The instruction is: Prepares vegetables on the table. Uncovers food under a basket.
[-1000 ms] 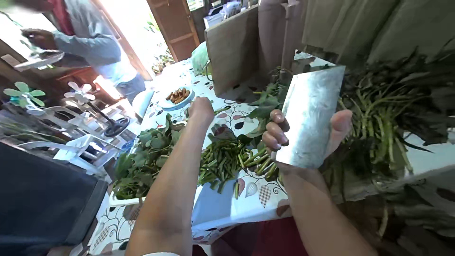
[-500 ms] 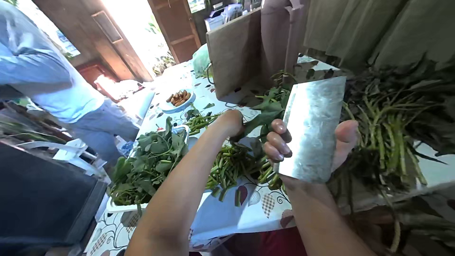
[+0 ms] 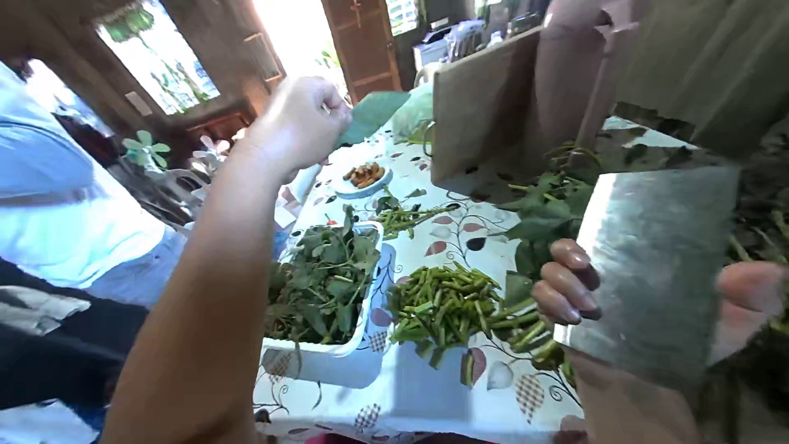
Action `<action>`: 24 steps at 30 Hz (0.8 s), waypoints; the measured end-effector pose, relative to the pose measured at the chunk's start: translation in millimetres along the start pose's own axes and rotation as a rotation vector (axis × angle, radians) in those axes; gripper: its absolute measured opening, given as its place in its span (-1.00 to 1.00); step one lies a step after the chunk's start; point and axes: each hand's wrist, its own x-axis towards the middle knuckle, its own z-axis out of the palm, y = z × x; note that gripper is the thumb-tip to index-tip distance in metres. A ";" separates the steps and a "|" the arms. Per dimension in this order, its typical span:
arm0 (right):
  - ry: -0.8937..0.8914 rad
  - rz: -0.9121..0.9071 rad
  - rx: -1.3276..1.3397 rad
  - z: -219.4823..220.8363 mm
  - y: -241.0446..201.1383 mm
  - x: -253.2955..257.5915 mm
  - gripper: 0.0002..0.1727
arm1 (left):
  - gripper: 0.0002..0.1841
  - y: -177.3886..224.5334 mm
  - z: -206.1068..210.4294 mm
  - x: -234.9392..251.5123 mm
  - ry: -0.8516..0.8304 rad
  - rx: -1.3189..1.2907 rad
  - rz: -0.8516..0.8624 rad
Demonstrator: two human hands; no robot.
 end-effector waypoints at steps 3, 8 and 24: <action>-0.082 0.025 0.056 -8.3 -1.0 0.1 -0.14 | -0.71 -84.3 22.4 6.1 0.008 0.083 0.131; -0.135 0.052 0.042 -9.9 2.3 4.7 -0.17 | -0.45 -116.8 69.4 -14.9 -0.300 0.090 -0.193; -0.154 0.156 -0.014 -8.1 1.0 5.1 -0.35 | -0.16 -141.9 106.6 -104.6 -0.628 0.187 -0.150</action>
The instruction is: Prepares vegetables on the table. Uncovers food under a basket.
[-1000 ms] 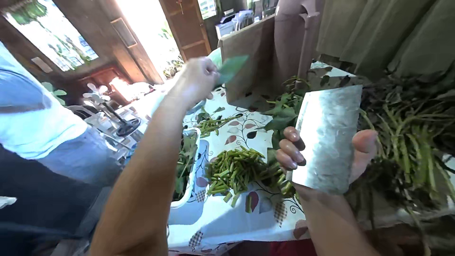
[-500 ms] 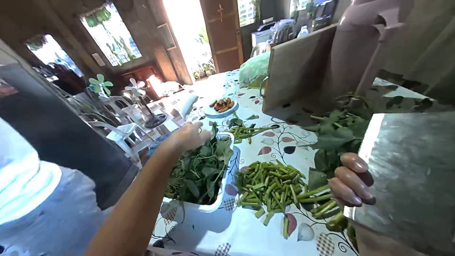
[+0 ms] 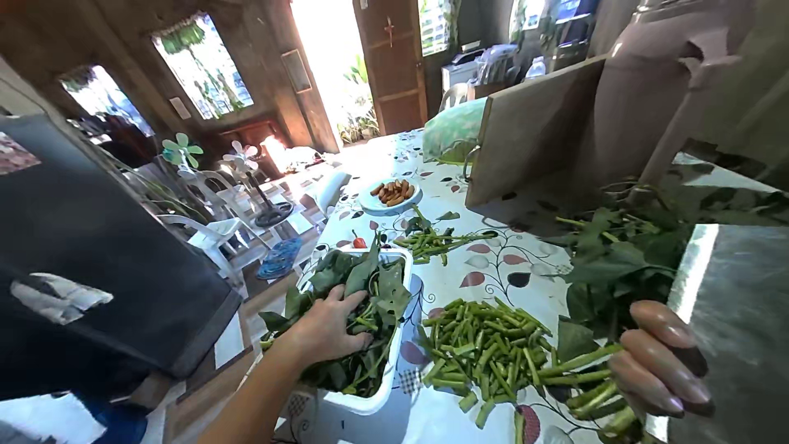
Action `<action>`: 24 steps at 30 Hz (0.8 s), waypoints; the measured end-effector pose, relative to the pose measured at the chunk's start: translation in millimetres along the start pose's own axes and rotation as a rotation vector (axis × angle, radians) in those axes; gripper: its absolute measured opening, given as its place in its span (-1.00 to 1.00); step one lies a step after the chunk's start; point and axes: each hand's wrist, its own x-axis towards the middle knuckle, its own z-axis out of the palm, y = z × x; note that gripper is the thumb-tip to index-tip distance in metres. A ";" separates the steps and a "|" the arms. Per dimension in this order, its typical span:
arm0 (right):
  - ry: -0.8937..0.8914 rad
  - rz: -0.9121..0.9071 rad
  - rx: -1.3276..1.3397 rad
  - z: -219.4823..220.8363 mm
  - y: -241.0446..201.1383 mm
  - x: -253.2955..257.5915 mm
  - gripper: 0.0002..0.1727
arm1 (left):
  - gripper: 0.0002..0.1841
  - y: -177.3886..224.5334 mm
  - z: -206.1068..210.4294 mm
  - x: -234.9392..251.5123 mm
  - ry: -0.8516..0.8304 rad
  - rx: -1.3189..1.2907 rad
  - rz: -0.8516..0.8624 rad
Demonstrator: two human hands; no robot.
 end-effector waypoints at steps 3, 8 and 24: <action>-0.011 0.020 0.006 0.3 -0.7 -0.5 -0.35 | -0.21 2.8 -7.0 0.3 -0.006 0.009 0.006; -0.012 0.022 0.010 1.8 0.1 -1.4 -0.33 | -0.24 0.5 -19.7 -1.9 -0.031 -0.033 0.026; 0.054 0.003 -0.036 18.2 -0.1 -5.1 -0.13 | 0.04 45.7 -25.3 -2.6 0.069 0.125 0.419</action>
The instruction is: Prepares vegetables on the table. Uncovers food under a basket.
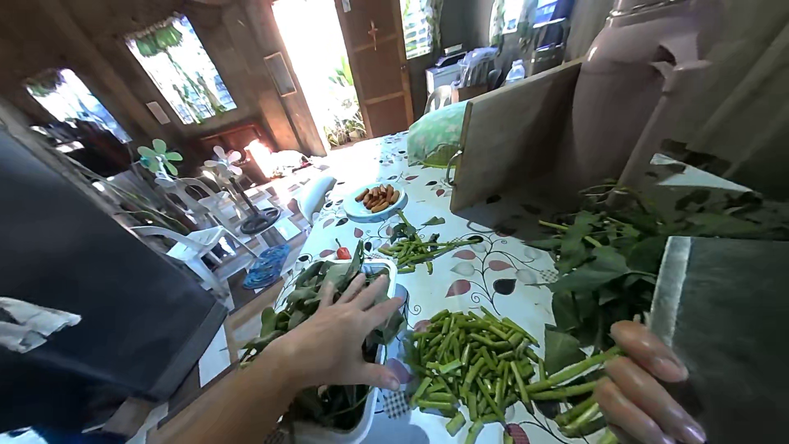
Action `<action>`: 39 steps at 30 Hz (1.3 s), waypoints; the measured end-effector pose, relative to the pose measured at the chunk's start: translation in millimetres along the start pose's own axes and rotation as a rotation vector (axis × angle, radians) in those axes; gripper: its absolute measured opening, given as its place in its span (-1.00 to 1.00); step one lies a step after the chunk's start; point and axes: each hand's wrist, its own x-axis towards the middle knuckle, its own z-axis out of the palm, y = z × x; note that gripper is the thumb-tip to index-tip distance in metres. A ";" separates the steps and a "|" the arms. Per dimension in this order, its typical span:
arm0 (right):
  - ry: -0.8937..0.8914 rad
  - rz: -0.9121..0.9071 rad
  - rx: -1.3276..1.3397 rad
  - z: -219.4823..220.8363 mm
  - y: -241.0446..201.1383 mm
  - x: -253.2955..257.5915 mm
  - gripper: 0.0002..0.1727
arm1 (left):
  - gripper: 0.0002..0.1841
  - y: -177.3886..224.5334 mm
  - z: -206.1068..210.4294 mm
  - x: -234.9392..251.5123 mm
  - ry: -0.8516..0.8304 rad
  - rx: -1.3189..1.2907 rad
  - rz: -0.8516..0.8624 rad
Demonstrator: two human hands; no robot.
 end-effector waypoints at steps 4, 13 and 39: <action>-0.021 0.020 0.042 -1.5 2.1 0.7 -0.19 | -0.13 -1.2 -25.1 47.1 -0.049 0.075 -0.062; 0.051 -0.023 0.010 1.5 -2.7 -2.1 -0.17 | -0.22 -8.1 -96.0 184.4 -0.018 -0.083 -0.239; -0.080 -0.002 0.151 -5.1 20.5 1.6 -0.32 | -0.55 100.0 -76.9 225.2 0.034 -0.199 -0.101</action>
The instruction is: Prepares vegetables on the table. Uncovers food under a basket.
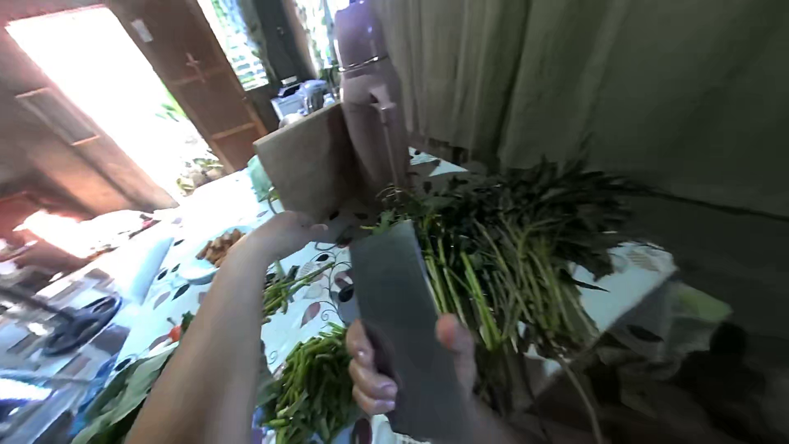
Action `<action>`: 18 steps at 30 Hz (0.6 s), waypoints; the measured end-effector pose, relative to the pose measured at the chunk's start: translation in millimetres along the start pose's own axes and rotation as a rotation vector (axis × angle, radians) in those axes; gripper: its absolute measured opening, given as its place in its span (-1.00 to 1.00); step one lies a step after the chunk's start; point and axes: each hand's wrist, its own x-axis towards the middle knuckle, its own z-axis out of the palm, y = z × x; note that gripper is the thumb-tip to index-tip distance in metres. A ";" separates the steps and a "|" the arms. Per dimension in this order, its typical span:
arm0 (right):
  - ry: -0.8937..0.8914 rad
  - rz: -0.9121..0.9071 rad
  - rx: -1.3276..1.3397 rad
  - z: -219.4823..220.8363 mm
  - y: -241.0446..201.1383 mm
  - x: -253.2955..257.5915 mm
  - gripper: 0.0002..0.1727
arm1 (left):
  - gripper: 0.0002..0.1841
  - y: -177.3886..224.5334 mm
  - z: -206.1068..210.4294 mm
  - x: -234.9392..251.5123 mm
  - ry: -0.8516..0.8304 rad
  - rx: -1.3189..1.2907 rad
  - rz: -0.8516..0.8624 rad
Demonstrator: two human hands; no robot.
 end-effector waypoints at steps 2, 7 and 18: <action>-0.037 0.025 -0.026 0.6 4.9 0.0 -0.36 | -0.62 22.4 1.9 -17.4 -0.035 -0.078 0.093; -0.051 -0.179 -0.278 13.4 17.3 -12.5 -0.28 | -0.77 56.2 42.6 -46.9 -0.157 -0.296 0.393; 0.052 -0.615 -0.338 80.0 -60.7 -92.2 0.09 | -0.57 187.2 142.0 -78.6 -0.119 0.218 0.228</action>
